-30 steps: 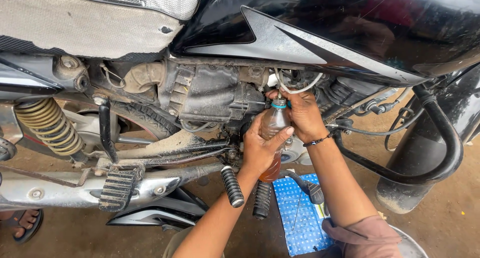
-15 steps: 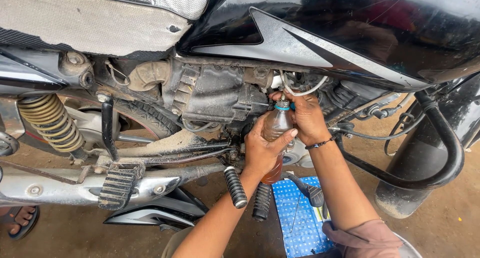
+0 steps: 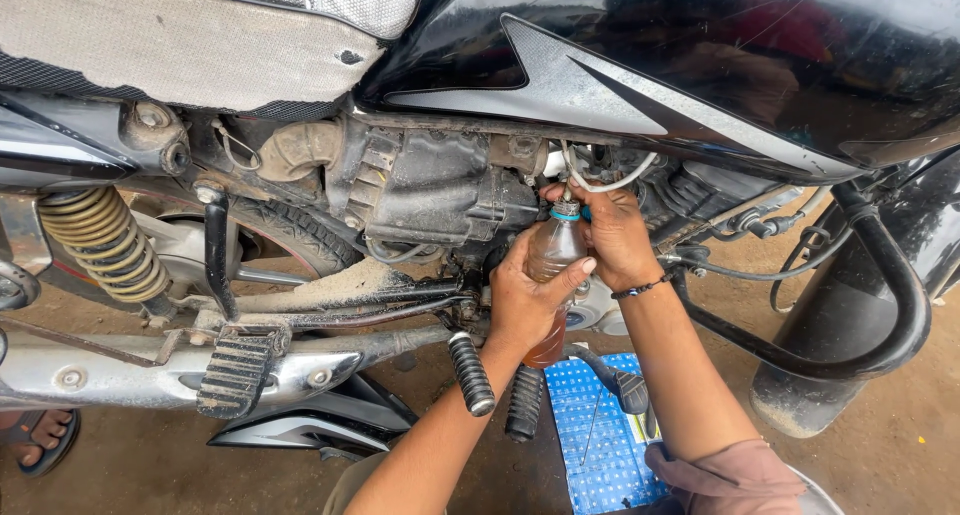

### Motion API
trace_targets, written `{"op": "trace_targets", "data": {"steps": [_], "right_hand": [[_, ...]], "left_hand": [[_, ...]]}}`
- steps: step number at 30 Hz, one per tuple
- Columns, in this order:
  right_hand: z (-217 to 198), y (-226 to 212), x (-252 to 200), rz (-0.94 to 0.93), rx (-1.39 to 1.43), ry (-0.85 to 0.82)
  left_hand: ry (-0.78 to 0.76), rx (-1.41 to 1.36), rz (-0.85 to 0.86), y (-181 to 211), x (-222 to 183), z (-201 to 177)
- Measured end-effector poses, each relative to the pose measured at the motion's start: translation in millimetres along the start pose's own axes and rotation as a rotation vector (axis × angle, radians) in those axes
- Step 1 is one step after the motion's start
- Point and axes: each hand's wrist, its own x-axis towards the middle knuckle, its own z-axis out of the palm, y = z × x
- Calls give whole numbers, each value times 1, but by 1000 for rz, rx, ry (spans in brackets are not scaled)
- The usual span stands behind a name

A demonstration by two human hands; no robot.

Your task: Cleaning a motorcycle carburetor and engine parts using fuel from a bottle.

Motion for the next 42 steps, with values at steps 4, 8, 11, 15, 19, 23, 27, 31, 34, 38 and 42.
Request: {"op": "trace_targets", "data": {"steps": [4,8,11,15,19,23,27,31,34,38,42], "right_hand": [[0,0,1,-9,17,-17],[1,0,0,-7,8,-2],[1,0,1,-18,17,-16],[1,0,1,-10,18,-7],[1,-1,0,-4,23,-13],[1,-1,0,-9,15,-8],[0,-1,1,2,-7,0],[1,-2,0,19,-6,5],[-1,0,0,38,-13,18],[-1,2,1,1,8,-15],[-2,2,1,-8,17,-20]], "left_hand": [[4,9,16,-2,1,0],[4,24,10,-1,0,0],[10,33,14,0,1,-1],[17,55,22,-1,0,-1],[8,8,14,-1,0,0],[15,62,15,3,0,-1],[4,39,1,2,1,0],[-1,50,14,4,1,-1],[-1,15,8,1,0,0],[6,25,23,2,1,-1],[9,42,-5,1,0,-1]]}}
